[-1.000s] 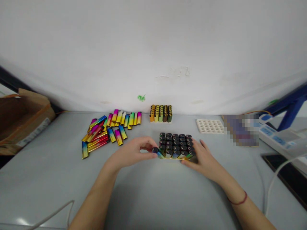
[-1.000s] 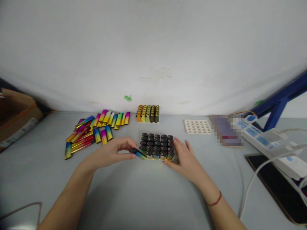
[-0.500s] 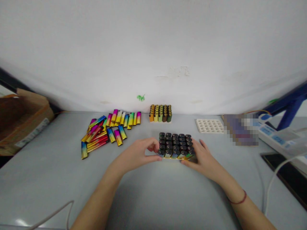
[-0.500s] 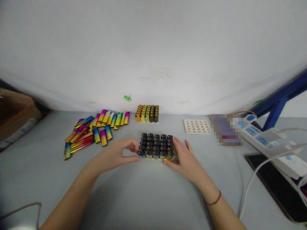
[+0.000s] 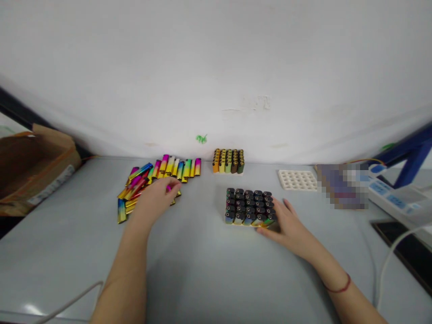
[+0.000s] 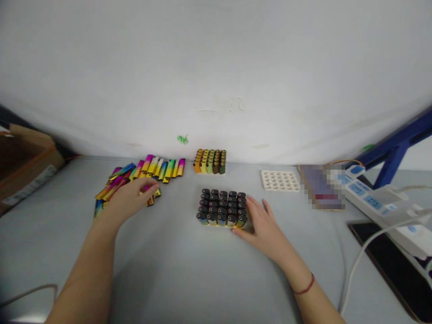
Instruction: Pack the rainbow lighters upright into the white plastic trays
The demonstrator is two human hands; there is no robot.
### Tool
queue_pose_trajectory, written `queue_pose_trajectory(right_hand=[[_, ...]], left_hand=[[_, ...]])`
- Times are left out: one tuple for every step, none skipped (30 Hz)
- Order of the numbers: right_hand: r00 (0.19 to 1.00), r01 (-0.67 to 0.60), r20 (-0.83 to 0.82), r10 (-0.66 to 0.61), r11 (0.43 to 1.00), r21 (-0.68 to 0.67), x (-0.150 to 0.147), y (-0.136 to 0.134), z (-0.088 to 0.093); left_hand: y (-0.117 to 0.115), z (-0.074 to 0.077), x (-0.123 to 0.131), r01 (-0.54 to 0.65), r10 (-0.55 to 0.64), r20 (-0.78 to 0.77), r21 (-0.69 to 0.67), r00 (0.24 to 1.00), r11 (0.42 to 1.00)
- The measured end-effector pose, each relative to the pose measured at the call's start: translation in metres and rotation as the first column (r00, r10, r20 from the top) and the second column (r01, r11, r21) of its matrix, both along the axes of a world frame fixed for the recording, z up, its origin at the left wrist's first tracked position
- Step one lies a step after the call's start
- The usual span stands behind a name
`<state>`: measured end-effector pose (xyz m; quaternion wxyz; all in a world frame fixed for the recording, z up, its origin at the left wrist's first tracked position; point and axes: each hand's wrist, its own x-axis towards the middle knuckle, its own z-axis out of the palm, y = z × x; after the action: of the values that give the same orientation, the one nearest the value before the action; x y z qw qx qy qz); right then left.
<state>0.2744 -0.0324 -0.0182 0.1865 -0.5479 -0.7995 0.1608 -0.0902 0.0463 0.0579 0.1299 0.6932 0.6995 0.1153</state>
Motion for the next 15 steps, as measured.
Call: queue_pose_trajectory(right_hand=[[1.000,0.001,-0.001,-0.001,1.000,-0.001,0.000,0.000,0.000],[1.000,0.001,-0.002,-0.001,1.000,-0.002,0.000,0.000,0.000],[1.000,0.001,-0.003,-0.001,1.000,-0.003,0.000,0.000,-0.001],[1.000,0.000,-0.004,0.000,1.000,-0.003,0.000,0.000,-0.001],[1.000,0.000,-0.005,0.000,1.000,-0.003,0.000,0.000,-0.001],[1.000,0.001,-0.006,-0.001,1.000,-0.004,0.000,0.000,-0.001],[1.000,0.002,-0.008,-0.002,1.000,-0.003,0.000,0.000,0.000],[1.000,0.002,-0.010,-0.002,1.000,-0.002,0.000,-0.001,0.000],[1.000,0.002,-0.012,-0.002,1.000,0.000,0.000,-0.001,0.000],[1.000,0.001,-0.013,-0.001,1.000,0.002,0.000,-0.001,0.000],[1.000,-0.001,-0.013,0.001,1.000,0.005,0.000,-0.001,0.000],[1.000,-0.004,-0.012,0.004,1.000,0.007,0.000,-0.001,0.000],[1.000,-0.006,-0.009,0.006,1.000,0.010,0.000,-0.001,-0.001],[1.000,-0.008,-0.006,0.008,1.000,0.011,0.000,0.000,-0.001],[1.000,-0.011,-0.004,0.011,1.000,0.012,0.000,0.000,-0.002]], left_hand=[[0.003,-0.004,-0.010,-0.044,0.045,-0.056,0.022,0.997,0.999],[0.006,-0.007,-0.018,-0.090,0.094,-0.107,0.043,0.990,0.995],[0.008,-0.010,-0.025,-0.134,0.143,-0.150,0.069,0.978,0.989],[0.009,-0.012,-0.032,-0.178,0.192,-0.186,0.093,0.963,0.980],[0.009,-0.013,-0.037,-0.220,0.242,-0.214,0.120,0.946,0.968],[0.008,-0.014,-0.041,-0.260,0.289,-0.231,0.147,0.929,0.954],[0.008,-0.015,-0.045,-0.301,0.336,-0.236,0.175,0.912,0.938],[0.007,-0.016,-0.049,-0.339,0.381,-0.232,0.202,0.895,0.919],[0.006,-0.018,-0.053,-0.378,0.425,-0.221,0.225,0.878,0.898],[0.006,-0.020,-0.057,-0.415,0.463,-0.206,0.237,0.862,0.878],[0.006,-0.022,-0.062,-0.446,0.490,-0.195,0.231,0.850,0.865],[0.006,-0.025,-0.066,-0.469,0.506,-0.190,0.208,0.841,0.858],[0.006,-0.028,-0.071,-0.486,0.513,-0.191,0.173,0.837,0.857],[0.007,-0.030,-0.075,-0.496,0.514,-0.194,0.137,0.836,0.858],[0.008,-0.033,-0.078,-0.487,0.502,-0.192,0.120,0.843,0.865]])
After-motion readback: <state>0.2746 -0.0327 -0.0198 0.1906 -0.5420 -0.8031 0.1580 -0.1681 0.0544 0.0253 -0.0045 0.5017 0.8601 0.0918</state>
